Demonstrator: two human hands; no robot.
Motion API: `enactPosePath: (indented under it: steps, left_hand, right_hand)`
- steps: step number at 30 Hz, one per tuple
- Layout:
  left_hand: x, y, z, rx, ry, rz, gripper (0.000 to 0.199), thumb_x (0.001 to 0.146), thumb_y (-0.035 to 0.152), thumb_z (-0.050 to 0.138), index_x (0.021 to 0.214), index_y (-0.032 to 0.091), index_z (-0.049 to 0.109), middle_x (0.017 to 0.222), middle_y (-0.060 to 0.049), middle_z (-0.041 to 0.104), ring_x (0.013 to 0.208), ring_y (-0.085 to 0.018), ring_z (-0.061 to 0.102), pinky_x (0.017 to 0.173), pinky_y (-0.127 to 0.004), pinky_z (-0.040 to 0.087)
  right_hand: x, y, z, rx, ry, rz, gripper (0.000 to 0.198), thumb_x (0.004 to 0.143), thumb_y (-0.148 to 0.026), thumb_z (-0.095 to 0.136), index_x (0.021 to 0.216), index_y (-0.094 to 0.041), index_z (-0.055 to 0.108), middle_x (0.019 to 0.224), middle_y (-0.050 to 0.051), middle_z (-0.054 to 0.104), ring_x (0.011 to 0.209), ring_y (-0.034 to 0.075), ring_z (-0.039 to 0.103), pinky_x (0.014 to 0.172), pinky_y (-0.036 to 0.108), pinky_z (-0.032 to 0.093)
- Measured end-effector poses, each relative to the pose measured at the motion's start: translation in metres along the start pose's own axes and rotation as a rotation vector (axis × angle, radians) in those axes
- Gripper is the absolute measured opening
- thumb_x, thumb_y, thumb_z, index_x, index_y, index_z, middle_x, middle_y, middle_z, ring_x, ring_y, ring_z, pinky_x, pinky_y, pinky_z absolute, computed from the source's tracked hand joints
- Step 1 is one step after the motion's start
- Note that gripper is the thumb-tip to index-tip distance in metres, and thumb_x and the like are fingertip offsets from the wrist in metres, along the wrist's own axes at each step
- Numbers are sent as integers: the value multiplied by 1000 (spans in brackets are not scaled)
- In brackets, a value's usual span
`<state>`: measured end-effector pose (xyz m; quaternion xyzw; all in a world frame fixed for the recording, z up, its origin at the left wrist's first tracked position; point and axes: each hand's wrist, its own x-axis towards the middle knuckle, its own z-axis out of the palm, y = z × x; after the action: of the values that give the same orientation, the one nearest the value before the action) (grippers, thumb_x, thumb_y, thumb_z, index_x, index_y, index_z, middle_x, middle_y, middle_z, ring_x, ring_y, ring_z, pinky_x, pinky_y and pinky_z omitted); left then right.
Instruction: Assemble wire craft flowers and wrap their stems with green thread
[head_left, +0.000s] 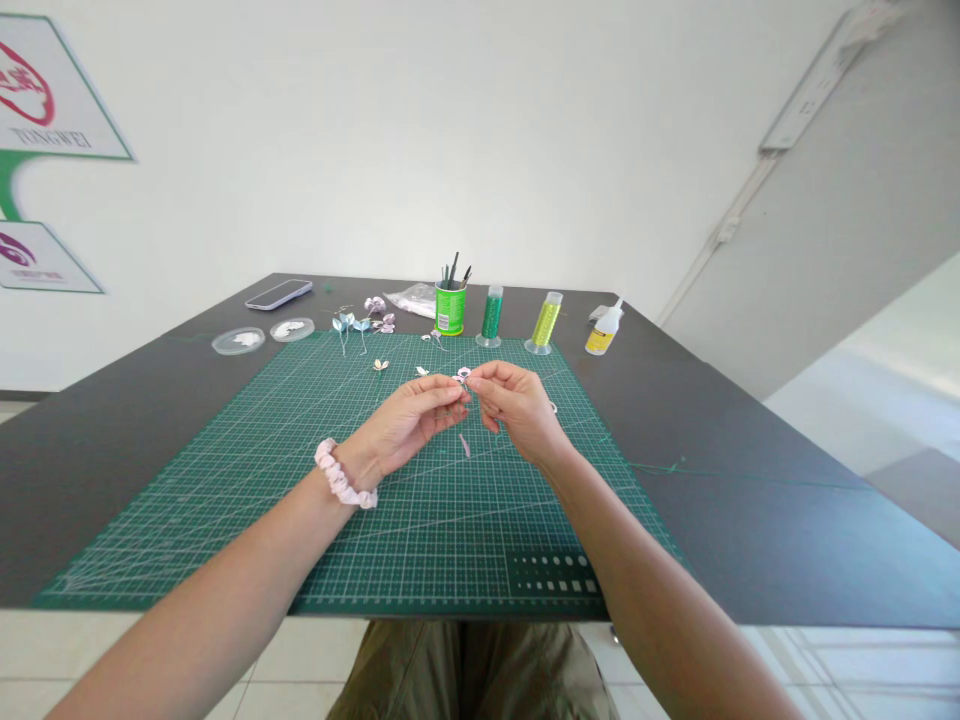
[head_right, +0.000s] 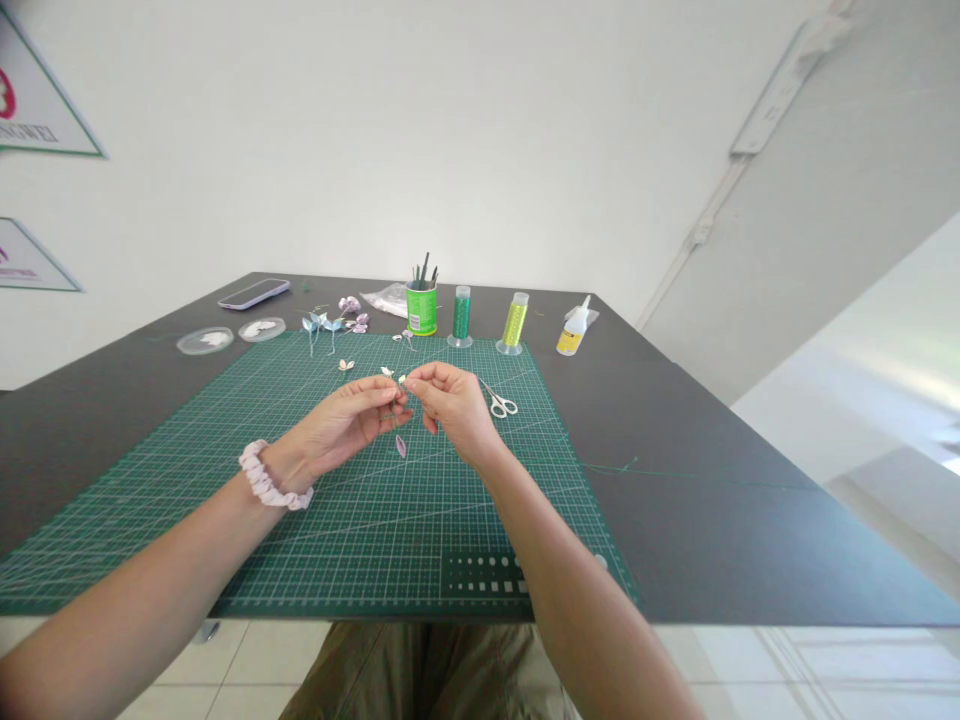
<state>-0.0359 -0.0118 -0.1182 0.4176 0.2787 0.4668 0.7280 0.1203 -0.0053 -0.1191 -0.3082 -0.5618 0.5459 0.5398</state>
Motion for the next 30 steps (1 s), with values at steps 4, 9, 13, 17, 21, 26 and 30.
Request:
enactPosePath:
  steps: [4,9,13,17,21,26,30]
  left_hand:
    - [0,1,0,12,21,14,12,69,17,79,68,13,68,66,2,64,66,-7,59,72,-22,47]
    - [-1,1,1,3,51,31,12,67,17,80,66,13,69,67,2,63,67,-8,58,71,-22,45]
    - [0,1,1,-16,87,64,10,66,17,80,67,14,70,71,2,64,71,-8,57,75,-24,46]
    - [0,1,0,-18,90,86,9,66,16,80,69,14,71,77,1,66,72,-8,56,74,-23,46]
    - [0,2,1,-29,70,84,11,63,17,81,65,14,71,86,-1,69,71,-7,56,72,-22,46]
    - [0,3,0,-18,42,98,13,63,19,81,66,13,71,78,-1,68,68,-8,56,68,-22,44]
    - [-1,4,0,16,31,101,11,65,19,79,66,12,70,77,-1,66,66,-8,54,68,-24,43]
  right_hand:
    - [0,2,0,-22,-6,5,26,70,-41,74,70,-19,61,42,-11,40,36,4,31,33,19,31]
    - [1,3,-1,-32,-3,8,25,69,-39,75,69,-18,61,42,-10,42,34,4,32,33,18,32]
    - [1,3,-1,-76,-6,15,27,67,-40,76,67,-18,61,43,-9,46,33,4,35,33,19,33]
    - [1,3,-2,-121,-10,16,25,69,-38,74,66,-18,59,44,-8,48,34,5,38,33,19,33]
    - [1,3,-2,-169,-20,38,24,71,-36,72,65,-18,58,43,-8,48,34,5,40,34,19,32]
    - [1,1,-1,-192,-24,73,28,67,-39,74,64,-17,57,43,-9,47,34,5,38,33,19,31]
    - [1,0,-1,-207,-27,96,27,66,-39,74,64,-17,59,44,-9,47,34,4,38,34,19,32]
